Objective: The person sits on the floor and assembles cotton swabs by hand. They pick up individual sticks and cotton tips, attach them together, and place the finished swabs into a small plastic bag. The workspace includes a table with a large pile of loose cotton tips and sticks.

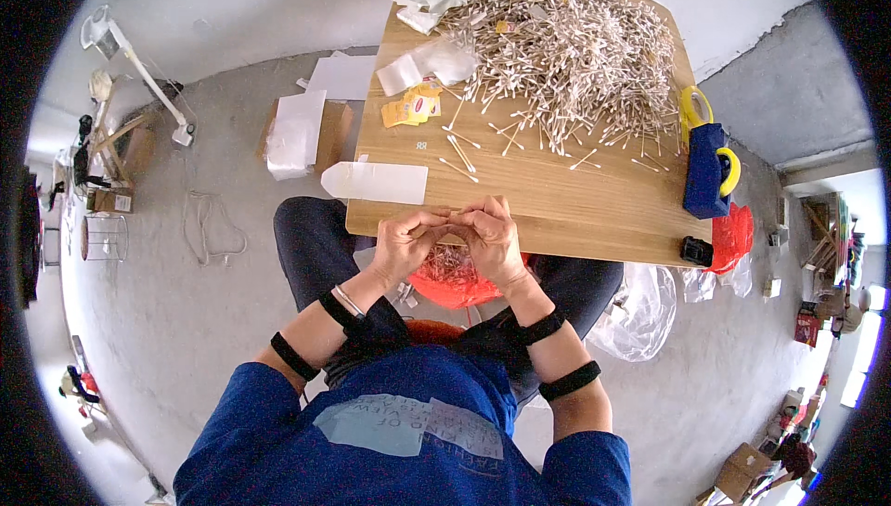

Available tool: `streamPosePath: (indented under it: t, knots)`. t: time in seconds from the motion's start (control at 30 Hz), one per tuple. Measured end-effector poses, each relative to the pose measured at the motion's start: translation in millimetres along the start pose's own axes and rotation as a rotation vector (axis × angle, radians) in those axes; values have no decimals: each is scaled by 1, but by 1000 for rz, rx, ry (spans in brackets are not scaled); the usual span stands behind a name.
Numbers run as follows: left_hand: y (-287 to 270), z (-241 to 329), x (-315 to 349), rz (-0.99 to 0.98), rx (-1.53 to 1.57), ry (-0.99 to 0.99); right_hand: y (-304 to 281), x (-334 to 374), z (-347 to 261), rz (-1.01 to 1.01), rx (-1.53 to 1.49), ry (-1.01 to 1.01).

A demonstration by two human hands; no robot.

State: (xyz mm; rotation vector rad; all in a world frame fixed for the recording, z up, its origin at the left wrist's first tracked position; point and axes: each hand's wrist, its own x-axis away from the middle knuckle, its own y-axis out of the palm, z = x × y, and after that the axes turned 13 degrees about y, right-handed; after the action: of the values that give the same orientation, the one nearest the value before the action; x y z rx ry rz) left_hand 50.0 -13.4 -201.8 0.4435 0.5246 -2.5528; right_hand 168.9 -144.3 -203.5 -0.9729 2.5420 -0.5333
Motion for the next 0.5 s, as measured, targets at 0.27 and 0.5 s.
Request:
streamPosePath:
  t: [0.27, 0.5]
  knots:
    - [-1, -9, -8, 23, 241, -227, 2, -7, 5, -57, -57, 118]
    - [-12, -5, -23, -84, 239, -271, 2, -14, -1, -77, -142, 268]
